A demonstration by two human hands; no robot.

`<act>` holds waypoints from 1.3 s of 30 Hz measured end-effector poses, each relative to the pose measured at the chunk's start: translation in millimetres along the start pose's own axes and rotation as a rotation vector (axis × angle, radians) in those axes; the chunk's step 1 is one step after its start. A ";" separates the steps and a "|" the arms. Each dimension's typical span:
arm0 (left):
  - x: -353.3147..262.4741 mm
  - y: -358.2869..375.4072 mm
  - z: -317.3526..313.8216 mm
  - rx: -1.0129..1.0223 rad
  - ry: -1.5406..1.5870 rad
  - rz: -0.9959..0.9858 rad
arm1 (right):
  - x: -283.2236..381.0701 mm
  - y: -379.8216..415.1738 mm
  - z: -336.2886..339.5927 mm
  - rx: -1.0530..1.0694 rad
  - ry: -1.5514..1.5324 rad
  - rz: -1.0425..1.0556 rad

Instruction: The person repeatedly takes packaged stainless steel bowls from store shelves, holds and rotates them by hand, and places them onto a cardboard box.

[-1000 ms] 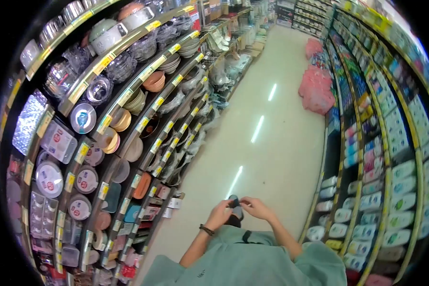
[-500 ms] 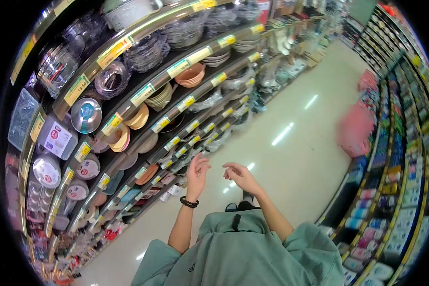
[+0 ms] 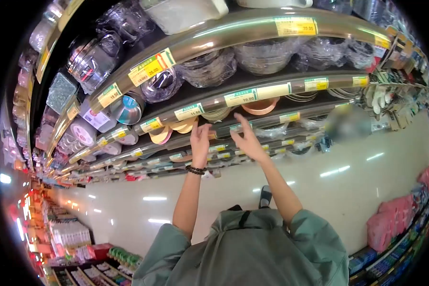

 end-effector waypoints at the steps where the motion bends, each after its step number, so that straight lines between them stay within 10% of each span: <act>1: 1.3 -3.2 -1.7 -0.018 -0.035 0.018 | -2.8 -12.8 -0.7 -0.042 -0.013 0.015; 28: 5.5 -25.7 -24.9 -0.265 0.014 0.023 | -14.9 -66.4 -30.0 -0.150 0.205 0.110; 32: 15.3 12.0 -39.7 -0.223 -0.091 -0.224 | 22.1 -39.6 -9.8 -0.171 0.182 0.177; 39: 23.6 28.4 -95.2 0.145 -0.066 -0.152 | 11.3 -6.9 56.6 -0.674 0.509 0.214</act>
Point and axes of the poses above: each hand's wrist, its own y-axis away from the middle knuckle, its own z-axis out of the back of the hand, x = y × z, the point moved 2 cm from there along -y, towards the middle knuckle, and after that the axes turned 2 degrees about -z, right-handed, at the moved point
